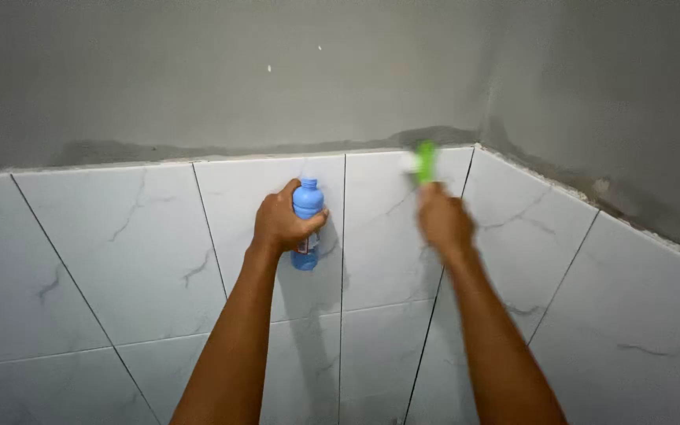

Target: The person scrubs the grout lines between white marble-patterned wall tiles in a bathroom using a green-handled brush while holding a blue cleaning solution bottle. The camera remains in a first-person view focused on the wall and hands throughout the clip.

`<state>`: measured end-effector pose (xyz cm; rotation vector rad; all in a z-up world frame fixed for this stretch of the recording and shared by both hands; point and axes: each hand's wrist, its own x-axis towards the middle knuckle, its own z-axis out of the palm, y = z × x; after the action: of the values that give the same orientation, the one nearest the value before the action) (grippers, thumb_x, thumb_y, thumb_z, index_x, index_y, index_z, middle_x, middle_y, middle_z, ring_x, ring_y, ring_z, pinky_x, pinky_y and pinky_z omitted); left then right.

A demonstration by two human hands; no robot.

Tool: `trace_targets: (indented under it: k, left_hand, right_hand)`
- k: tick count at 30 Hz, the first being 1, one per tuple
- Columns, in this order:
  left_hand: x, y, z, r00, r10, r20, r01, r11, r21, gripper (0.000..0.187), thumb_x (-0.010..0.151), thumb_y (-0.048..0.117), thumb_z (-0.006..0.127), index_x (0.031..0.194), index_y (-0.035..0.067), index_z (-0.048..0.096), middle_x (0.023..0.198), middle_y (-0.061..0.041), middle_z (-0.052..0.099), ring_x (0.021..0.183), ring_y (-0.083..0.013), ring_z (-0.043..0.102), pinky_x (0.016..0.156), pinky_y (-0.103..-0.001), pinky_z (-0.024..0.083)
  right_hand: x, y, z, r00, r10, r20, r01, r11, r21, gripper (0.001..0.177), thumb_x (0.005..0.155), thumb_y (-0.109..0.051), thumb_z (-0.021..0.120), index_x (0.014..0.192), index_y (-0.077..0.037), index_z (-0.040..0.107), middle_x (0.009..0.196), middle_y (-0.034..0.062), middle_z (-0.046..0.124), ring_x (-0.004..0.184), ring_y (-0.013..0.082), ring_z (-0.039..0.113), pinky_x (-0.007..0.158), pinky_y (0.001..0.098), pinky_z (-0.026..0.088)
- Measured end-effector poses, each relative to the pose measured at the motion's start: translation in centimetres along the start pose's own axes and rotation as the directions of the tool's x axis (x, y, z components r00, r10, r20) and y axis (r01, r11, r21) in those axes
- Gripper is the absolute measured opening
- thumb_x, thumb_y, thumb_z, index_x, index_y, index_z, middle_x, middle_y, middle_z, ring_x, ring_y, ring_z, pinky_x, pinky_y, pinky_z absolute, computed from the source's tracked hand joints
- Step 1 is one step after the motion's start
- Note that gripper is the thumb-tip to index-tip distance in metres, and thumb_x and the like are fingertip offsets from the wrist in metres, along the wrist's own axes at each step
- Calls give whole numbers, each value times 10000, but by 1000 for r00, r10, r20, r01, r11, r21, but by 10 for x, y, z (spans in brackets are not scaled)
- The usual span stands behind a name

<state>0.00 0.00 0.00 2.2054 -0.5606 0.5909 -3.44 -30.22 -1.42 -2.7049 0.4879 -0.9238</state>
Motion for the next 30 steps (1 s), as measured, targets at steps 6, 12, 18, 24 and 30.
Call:
trace_targets:
  k: [6,12,18,24,30]
  left_hand:
    - [2,6,-7,997,-42,68,39,998,49,647,692,588,765,1160,170,606,1057,-214,756,1070,-453,709,940,-551,562]
    - [-2,4,-1,998,-57,36,54,996,73,645,709,620,775,1168,203,597,1062,-196,758,1079,-413,718,953,-528,573]
    - [3,-1,-2,997,-59,43,56,997,52,646,688,586,799,1166,196,606,1059,-192,760,1067,-427,718,947,-553,573]
    - [5,-8,8,999,-50,-13,51,995,91,670,708,599,784,1208,191,607,1038,-229,753,1063,-454,710,943,-577,566]
    - [1,-11,8,1000,-2,-28,4,998,58,639,703,565,814,1144,146,616,1001,-244,752,1001,-474,723,887,-582,572]
  right_hand:
    - [51,50,33,981,-158,-114,152,986,-65,338,1061,-143,382,1061,36,668,873,309,734,879,499,754,753,619,584]
    - [-53,-102,-11,984,-164,70,150,974,167,427,1078,-420,340,1167,-72,571,873,256,718,868,493,744,727,619,583]
    - [-27,-38,-14,995,-67,74,66,998,23,291,1074,-254,370,1147,-62,576,857,203,742,890,398,774,732,537,617]
    - [24,60,14,993,93,-79,-59,931,361,423,1110,-270,340,1119,54,611,925,326,719,900,513,724,727,642,568]
    - [-80,67,74,990,140,6,-136,950,282,391,1096,-237,418,1089,81,646,963,366,691,978,554,691,810,642,544]
